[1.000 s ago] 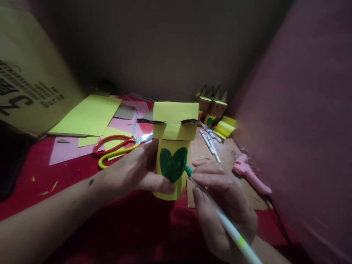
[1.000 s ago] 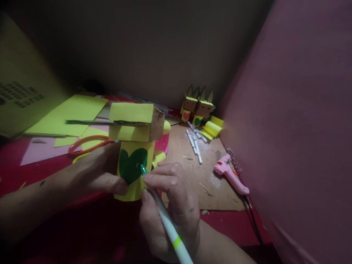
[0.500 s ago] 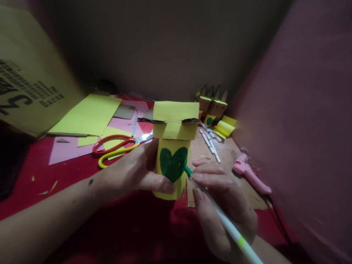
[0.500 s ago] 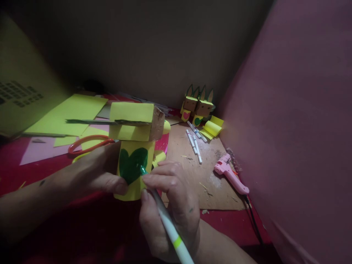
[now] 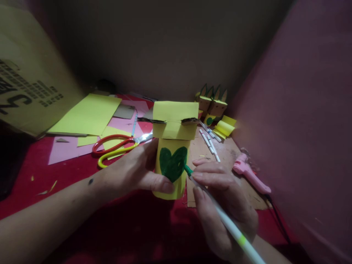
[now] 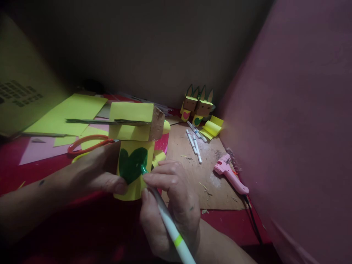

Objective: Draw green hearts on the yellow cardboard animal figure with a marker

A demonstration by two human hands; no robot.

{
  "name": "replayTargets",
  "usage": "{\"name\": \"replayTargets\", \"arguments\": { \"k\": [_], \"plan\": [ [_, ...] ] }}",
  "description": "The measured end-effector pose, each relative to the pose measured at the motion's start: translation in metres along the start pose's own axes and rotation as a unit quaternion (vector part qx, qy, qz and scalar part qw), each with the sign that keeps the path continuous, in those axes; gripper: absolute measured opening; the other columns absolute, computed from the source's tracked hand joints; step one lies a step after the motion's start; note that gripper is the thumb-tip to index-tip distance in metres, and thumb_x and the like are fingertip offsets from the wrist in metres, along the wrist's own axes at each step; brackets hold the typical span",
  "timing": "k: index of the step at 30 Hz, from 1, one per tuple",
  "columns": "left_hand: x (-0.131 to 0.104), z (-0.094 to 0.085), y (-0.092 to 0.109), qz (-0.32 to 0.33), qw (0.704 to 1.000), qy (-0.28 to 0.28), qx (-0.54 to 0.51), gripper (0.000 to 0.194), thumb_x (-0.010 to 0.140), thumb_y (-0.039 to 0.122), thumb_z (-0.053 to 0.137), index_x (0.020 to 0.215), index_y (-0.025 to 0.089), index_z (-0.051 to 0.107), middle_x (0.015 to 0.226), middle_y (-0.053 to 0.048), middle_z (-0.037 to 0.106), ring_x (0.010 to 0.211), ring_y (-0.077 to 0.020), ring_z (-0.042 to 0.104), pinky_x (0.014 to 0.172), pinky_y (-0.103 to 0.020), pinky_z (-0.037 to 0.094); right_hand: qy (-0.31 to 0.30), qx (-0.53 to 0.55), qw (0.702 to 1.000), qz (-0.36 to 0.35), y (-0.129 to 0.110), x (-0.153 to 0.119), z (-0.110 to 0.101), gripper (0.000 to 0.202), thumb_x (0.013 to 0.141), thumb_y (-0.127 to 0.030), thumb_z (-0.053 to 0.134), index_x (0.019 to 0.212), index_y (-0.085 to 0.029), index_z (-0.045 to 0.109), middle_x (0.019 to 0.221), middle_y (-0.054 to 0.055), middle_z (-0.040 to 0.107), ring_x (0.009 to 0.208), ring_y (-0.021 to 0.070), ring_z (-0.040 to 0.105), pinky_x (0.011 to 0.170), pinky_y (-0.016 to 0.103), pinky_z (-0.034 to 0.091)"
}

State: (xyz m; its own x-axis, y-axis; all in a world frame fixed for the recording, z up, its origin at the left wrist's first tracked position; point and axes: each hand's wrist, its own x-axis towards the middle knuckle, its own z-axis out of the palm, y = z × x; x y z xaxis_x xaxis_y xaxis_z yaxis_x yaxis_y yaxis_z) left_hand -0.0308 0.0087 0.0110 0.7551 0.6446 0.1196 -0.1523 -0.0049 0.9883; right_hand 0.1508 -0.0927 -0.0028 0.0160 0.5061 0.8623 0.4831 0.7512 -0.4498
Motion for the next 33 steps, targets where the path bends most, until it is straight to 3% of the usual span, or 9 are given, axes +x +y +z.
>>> {"name": "replayTargets", "arguments": {
  "k": [6,10,15,20,29,33],
  "plan": [
    [0.0009,-0.0007,-0.0011,-0.011,1.0,-0.006,-0.022,0.072,0.064,0.018,0.092,0.129,0.025,0.062,0.117,-0.005,0.076,0.105,-0.0293,0.069,0.062,-0.025,0.053,0.042,0.004,0.999,0.017,-0.0033,-0.0005,0.004,0.027,0.085,-0.001,0.061,0.098,-0.023,0.069,0.08,-0.002,0.071,0.082,0.0159,0.073,0.095,0.04,0.063],
    [0.0011,-0.0022,-0.0025,-0.006,1.0,0.0,0.002,0.069,0.065,0.021,0.095,0.126,0.027,0.063,0.114,-0.003,0.075,0.105,-0.0277,0.068,0.062,-0.024,0.052,0.009,0.005,1.0,0.0,-0.0024,0.0015,0.0011,0.03,0.084,-0.001,0.06,0.104,-0.021,0.069,0.086,0.001,0.072,0.089,0.0172,0.073,0.092,0.037,0.064],
    [0.0,-0.0013,-0.0017,-0.002,1.0,-0.015,-0.019,0.071,0.067,0.021,0.095,0.129,0.026,0.06,0.118,-0.004,0.076,0.108,-0.029,0.07,0.067,-0.026,0.054,0.031,0.004,0.999,0.007,-0.0031,0.0032,0.0019,0.027,0.084,-0.001,0.06,0.099,-0.023,0.069,0.083,-0.001,0.071,0.085,0.0162,0.073,0.094,0.038,0.063],
    [-0.0011,-0.0018,0.0,-0.009,1.0,0.004,0.018,0.064,0.067,0.028,0.095,0.123,0.025,0.063,0.112,-0.004,0.074,0.103,-0.0293,0.071,0.064,-0.026,0.053,0.008,-0.001,1.0,0.001,-0.0012,0.0027,-0.0016,0.031,0.085,-0.001,0.06,0.106,-0.023,0.069,0.085,0.001,0.072,0.088,0.0192,0.075,0.088,0.039,0.065],
    [0.001,-0.0038,-0.0049,0.003,1.0,-0.016,-0.026,0.072,0.066,0.017,0.093,0.131,0.026,0.063,0.119,-0.006,0.075,0.105,-0.0288,0.069,0.059,-0.024,0.051,0.052,0.009,0.998,0.031,-0.0058,-0.0004,0.0076,0.024,0.086,-0.002,0.062,0.093,-0.023,0.069,0.077,-0.003,0.071,0.077,0.0157,0.072,0.095,0.042,0.063],
    [0.0006,-0.0044,-0.0046,0.01,1.0,-0.009,-0.009,0.073,0.064,0.016,0.095,0.129,0.029,0.065,0.111,-0.002,0.074,0.104,-0.0263,0.068,0.058,-0.021,0.05,0.037,0.014,0.999,0.016,-0.0041,0.0003,0.005,0.025,0.087,-0.004,0.06,0.1,-0.023,0.07,0.08,-0.001,0.072,0.079,0.0168,0.073,0.09,0.04,0.063]
  ]
}}
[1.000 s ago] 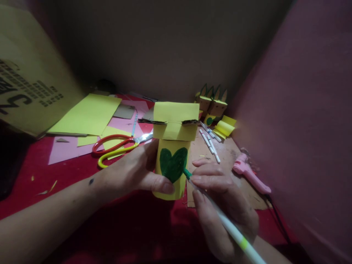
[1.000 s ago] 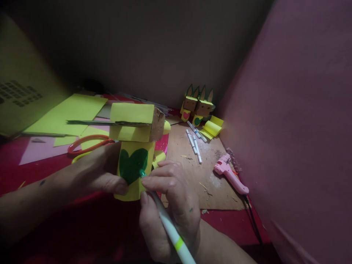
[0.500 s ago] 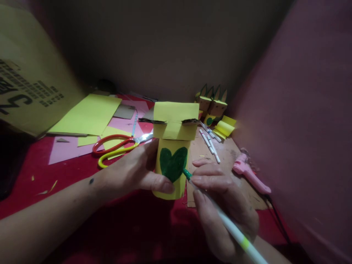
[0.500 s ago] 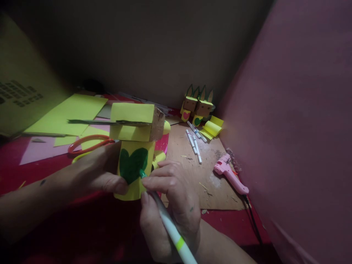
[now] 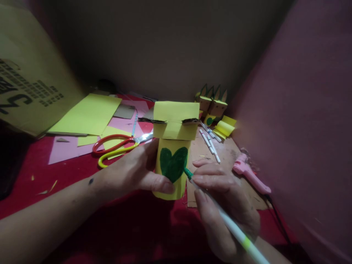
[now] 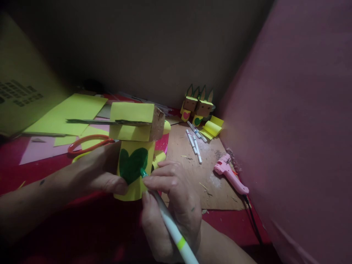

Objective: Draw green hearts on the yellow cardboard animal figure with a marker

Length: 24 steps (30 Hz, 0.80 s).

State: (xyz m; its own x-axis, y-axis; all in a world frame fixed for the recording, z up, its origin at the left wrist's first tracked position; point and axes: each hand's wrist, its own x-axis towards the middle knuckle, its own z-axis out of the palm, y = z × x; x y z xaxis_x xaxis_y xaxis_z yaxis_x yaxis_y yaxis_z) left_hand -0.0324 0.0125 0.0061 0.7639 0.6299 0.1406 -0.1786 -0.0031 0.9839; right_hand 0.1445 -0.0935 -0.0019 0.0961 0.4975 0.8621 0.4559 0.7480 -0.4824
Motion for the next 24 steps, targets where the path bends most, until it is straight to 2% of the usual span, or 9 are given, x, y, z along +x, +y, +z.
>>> {"name": "replayTargets", "arguments": {
  "k": [6,12,17,21,24],
  "plan": [
    [0.0,0.004,0.004,-0.01,1.0,0.0,-0.025,0.074,0.064,0.015,0.093,0.131,0.026,0.063,0.117,-0.006,0.075,0.105,-0.0294,0.069,0.06,-0.023,0.051,0.013,-0.001,1.0,0.003,0.0,0.0,0.001,0.027,0.085,-0.002,0.061,0.098,-0.024,0.07,0.078,-0.001,0.071,0.082,0.0191,0.073,0.089,0.042,0.065],
    [0.0,0.001,0.002,-0.003,1.0,-0.005,0.003,0.067,0.068,0.021,0.094,0.127,0.025,0.065,0.117,-0.005,0.076,0.107,-0.0298,0.07,0.071,-0.028,0.055,-0.001,-0.002,1.0,0.001,0.003,0.001,-0.003,0.031,0.085,-0.003,0.058,0.106,-0.023,0.07,0.086,0.002,0.07,0.091,0.0204,0.075,0.081,0.036,0.066],
    [0.0,0.0,0.001,-0.004,1.0,-0.006,0.006,0.072,0.066,0.02,0.094,0.13,0.026,0.064,0.119,-0.006,0.075,0.11,-0.0323,0.07,0.073,-0.029,0.056,-0.061,0.011,0.998,-0.02,0.005,0.004,-0.011,0.036,0.084,0.0,0.061,0.113,-0.02,0.069,0.093,0.004,0.073,0.096,0.0199,0.076,0.084,0.034,0.066],
    [-0.001,0.001,0.0,0.004,1.0,-0.008,0.001,0.071,0.066,0.022,0.096,0.129,0.025,0.063,0.102,-0.003,0.075,0.106,-0.03,0.07,0.072,-0.027,0.056,-0.061,0.035,0.997,-0.011,0.007,0.003,-0.012,0.037,0.086,0.001,0.063,0.117,-0.019,0.068,0.098,0.004,0.073,0.094,0.0159,0.075,0.083,0.028,0.066],
    [0.0,0.0,-0.001,0.002,1.0,-0.003,0.005,0.072,0.067,0.019,0.095,0.131,0.025,0.062,0.095,-0.001,0.074,0.101,-0.0274,0.07,0.072,-0.026,0.054,-0.06,0.035,0.997,-0.012,0.008,0.001,-0.01,0.035,0.088,0.002,0.063,0.115,-0.018,0.069,0.099,0.005,0.072,0.095,0.0156,0.074,0.085,0.028,0.065]
  ]
}}
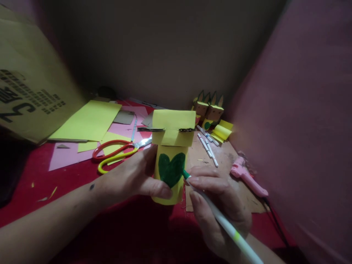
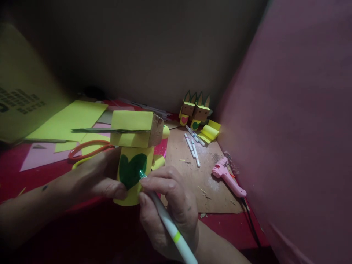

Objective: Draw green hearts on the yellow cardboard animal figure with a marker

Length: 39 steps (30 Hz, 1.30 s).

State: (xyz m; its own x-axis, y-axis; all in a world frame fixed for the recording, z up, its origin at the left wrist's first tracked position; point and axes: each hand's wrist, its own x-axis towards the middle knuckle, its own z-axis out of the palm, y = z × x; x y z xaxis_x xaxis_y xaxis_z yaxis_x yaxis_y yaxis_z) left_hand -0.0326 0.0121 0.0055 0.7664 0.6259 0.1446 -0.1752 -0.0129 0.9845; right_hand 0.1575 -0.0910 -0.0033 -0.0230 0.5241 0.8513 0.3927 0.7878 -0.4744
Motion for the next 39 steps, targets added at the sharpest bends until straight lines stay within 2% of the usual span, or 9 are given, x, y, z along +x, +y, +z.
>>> {"name": "replayTargets", "arguments": {
  "k": [6,12,17,24,27,30,34,36,39],
  "plan": [
    [0.001,0.0,-0.001,0.0,1.0,-0.01,-0.011,0.073,0.068,0.019,0.093,0.133,0.023,0.061,0.109,-0.007,0.076,0.106,-0.0304,0.071,0.07,-0.027,0.055,0.029,-0.023,0.999,0.03,0.0,-0.001,0.003,0.032,0.091,0.002,0.061,0.11,-0.023,0.069,0.095,0.002,0.072,0.093,0.0153,0.075,0.083,0.028,0.065],
    [0.001,-0.002,-0.003,0.013,1.0,-0.011,0.022,0.069,0.071,0.019,0.091,0.134,0.022,0.061,0.098,-0.002,0.074,0.082,-0.0201,0.067,0.067,-0.025,0.053,0.008,-0.011,1.0,0.018,0.001,-0.002,0.004,0.035,0.09,0.002,0.061,0.113,-0.023,0.069,0.099,0.003,0.073,0.096,0.0158,0.074,0.087,0.03,0.064],
    [0.001,-0.003,-0.003,-0.004,1.0,0.001,0.017,0.067,0.07,0.018,0.089,0.132,0.021,0.062,0.112,-0.008,0.076,0.102,-0.0302,0.071,0.073,-0.029,0.057,0.057,0.011,0.997,0.052,-0.001,-0.001,0.005,0.033,0.091,0.001,0.061,0.109,-0.024,0.07,0.096,0.0,0.071,0.094,0.0125,0.073,0.081,0.023,0.063],
    [0.001,0.0,0.002,-0.008,1.0,0.014,0.023,0.07,0.068,0.02,0.09,0.133,0.021,0.063,0.113,-0.009,0.076,0.108,-0.0336,0.07,0.069,-0.029,0.054,0.117,0.004,0.99,0.074,0.0,0.0,0.003,0.022,0.097,-0.01,0.067,0.108,-0.028,0.075,0.091,-0.004,0.079,0.086,0.0103,0.076,0.084,0.023,0.064],
    [0.0,-0.003,0.002,-0.004,0.999,0.031,0.036,0.066,0.068,0.024,0.093,0.129,0.022,0.065,0.111,-0.007,0.075,0.099,-0.0298,0.07,0.067,-0.028,0.053,0.121,-0.009,0.988,0.092,0.002,0.003,0.002,0.02,0.101,-0.015,0.066,0.108,-0.03,0.078,0.088,-0.006,0.081,0.082,0.0091,0.077,0.08,0.021,0.065],
    [0.0,-0.005,0.002,-0.001,0.997,0.047,0.059,0.061,0.068,0.031,0.096,0.121,0.023,0.067,0.106,-0.006,0.075,0.092,-0.027,0.069,0.071,-0.03,0.055,0.13,0.018,0.98,0.147,0.008,0.007,-0.001,0.016,0.102,-0.021,0.066,0.104,-0.032,0.077,0.088,-0.007,0.082,0.081,0.0083,0.077,0.079,0.019,0.063],
    [0.002,-0.002,0.002,0.003,0.989,0.102,0.111,0.052,0.066,0.031,0.097,0.108,0.023,0.067,0.096,-0.003,0.073,0.088,-0.0254,0.067,0.074,-0.032,0.056,0.084,0.02,0.975,0.202,0.024,0.012,-0.006,0.016,0.096,-0.022,0.071,0.108,-0.033,0.073,0.096,-0.005,0.079,0.092,0.0122,0.077,0.088,0.026,0.062],
    [0.003,0.0,0.003,-0.007,0.984,0.134,0.114,0.047,0.062,0.029,0.097,0.097,0.022,0.067,0.092,-0.002,0.072,0.086,-0.0247,0.066,0.072,-0.031,0.056,0.061,0.023,0.978,0.199,0.033,0.015,-0.009,0.023,0.096,-0.022,0.07,0.115,-0.034,0.069,0.1,-0.002,0.077,0.096,0.0157,0.076,0.092,0.032,0.062],
    [0.003,-0.001,0.007,-0.019,0.987,0.139,0.084,0.045,0.061,0.022,0.095,0.098,0.021,0.07,0.087,-0.001,0.072,0.081,-0.0218,0.064,0.067,-0.028,0.054,0.04,-0.013,0.982,0.182,0.049,0.022,-0.014,0.03,0.096,-0.019,0.065,0.121,-0.034,0.064,0.104,0.001,0.074,0.099,0.0182,0.075,0.094,0.039,0.061]
  ]
}}
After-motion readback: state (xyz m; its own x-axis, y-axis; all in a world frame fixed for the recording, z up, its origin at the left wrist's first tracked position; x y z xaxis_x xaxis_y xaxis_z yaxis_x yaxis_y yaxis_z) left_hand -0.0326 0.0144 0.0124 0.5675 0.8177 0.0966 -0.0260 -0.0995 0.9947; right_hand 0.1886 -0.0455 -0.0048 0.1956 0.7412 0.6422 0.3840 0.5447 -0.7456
